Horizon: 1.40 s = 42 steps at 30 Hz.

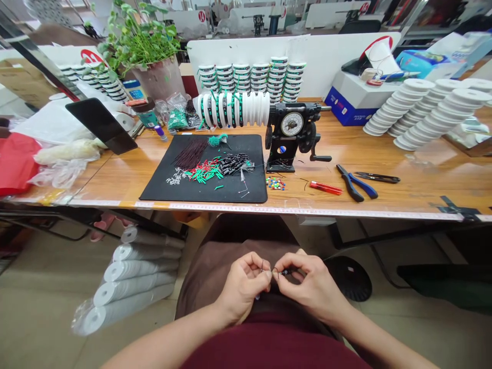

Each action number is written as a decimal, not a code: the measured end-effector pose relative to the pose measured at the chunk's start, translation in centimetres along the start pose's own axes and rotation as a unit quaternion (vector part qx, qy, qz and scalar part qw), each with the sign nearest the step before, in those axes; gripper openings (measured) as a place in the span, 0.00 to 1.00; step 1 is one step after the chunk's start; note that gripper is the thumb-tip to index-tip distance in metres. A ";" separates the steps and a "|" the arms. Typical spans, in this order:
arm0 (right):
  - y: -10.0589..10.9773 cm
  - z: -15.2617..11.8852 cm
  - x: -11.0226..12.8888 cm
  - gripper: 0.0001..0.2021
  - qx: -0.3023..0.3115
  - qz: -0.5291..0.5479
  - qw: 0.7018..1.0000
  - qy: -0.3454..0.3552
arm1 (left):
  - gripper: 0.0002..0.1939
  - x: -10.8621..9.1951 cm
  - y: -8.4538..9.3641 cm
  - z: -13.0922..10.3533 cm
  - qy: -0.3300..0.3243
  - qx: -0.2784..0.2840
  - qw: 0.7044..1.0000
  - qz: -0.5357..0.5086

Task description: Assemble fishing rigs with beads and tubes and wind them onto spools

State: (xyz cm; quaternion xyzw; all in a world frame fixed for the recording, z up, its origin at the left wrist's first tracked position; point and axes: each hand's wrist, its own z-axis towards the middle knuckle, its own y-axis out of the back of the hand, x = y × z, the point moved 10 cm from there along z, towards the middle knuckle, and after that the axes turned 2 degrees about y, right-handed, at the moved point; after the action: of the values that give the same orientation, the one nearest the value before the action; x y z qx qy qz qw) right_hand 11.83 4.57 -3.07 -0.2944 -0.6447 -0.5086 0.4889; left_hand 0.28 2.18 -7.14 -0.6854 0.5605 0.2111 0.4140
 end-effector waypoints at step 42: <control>-4.5 0.0 -2.7 0.02 0.195 0.258 0.933 -0.159 | 0.15 0.8 0.1 -0.3 0.017 0.060 0.998 0.019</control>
State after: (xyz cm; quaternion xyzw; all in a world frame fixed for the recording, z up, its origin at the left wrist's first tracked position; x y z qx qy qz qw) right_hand 8.81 3.51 -7.23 -0.4266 -0.7025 -0.1752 0.5421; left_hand 0.39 1.51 -7.60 -0.6519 0.5921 0.1733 0.4409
